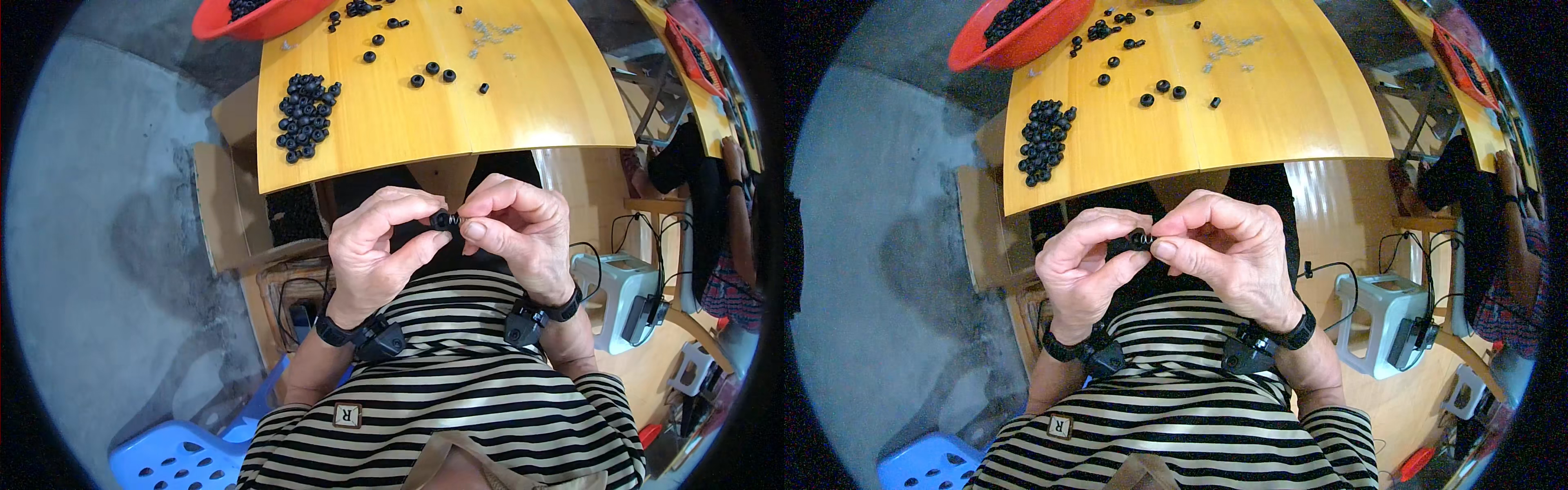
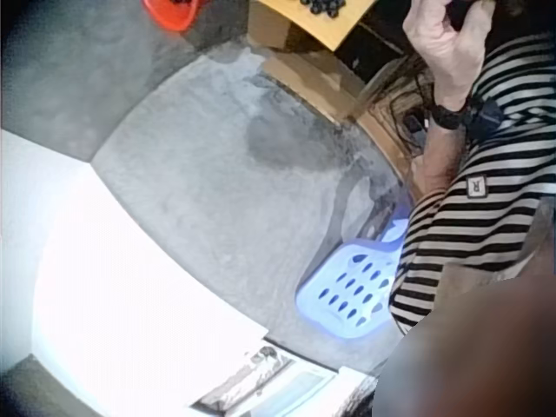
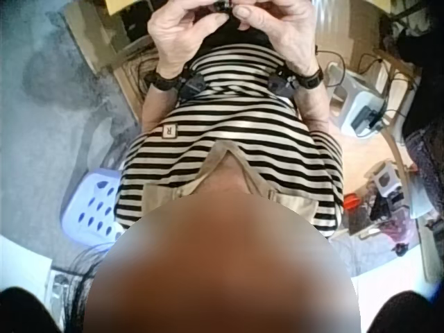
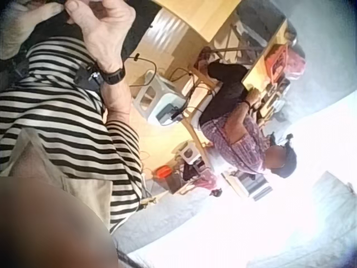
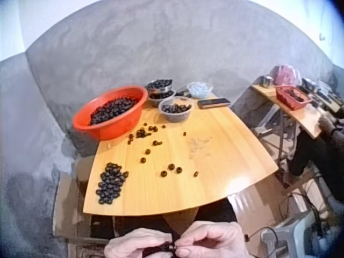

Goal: The person assembles components by hand by picking up a black plastic piece and a small metal insert, fitting the insert into the piece, and placing the assembled unit onto the table.

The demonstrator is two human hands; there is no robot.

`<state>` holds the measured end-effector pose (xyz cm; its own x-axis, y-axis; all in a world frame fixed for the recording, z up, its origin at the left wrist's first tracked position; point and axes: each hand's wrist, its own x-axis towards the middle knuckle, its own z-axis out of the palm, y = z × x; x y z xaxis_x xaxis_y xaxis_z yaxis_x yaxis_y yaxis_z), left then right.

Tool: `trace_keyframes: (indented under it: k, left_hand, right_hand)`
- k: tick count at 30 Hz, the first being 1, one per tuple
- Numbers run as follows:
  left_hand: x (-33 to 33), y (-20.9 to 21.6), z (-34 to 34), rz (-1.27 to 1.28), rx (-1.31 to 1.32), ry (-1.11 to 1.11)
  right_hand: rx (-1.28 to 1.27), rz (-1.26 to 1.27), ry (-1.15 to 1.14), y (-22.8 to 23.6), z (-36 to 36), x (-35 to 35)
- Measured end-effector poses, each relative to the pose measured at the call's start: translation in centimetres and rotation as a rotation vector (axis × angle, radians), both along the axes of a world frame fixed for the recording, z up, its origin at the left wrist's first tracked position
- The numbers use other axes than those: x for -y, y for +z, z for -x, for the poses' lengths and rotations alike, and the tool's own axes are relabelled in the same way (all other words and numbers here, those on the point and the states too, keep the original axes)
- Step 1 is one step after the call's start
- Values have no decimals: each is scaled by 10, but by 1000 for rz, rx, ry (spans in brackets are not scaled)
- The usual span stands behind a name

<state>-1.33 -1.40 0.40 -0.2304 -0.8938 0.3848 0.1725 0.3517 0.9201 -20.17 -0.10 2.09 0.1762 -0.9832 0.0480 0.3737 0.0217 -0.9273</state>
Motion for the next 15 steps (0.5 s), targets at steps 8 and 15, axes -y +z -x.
trace_keyframes:
  k: [8, 15]
  left_hand:
    - [0, 10, 1, 233, 338, 153]
    - [-2, 16, 3, 280, 413, 178]
  right_hand:
    - [-246, 127, -36, 3, -2, 0]
    - [-260, 108, -19, -4, 0, 3]
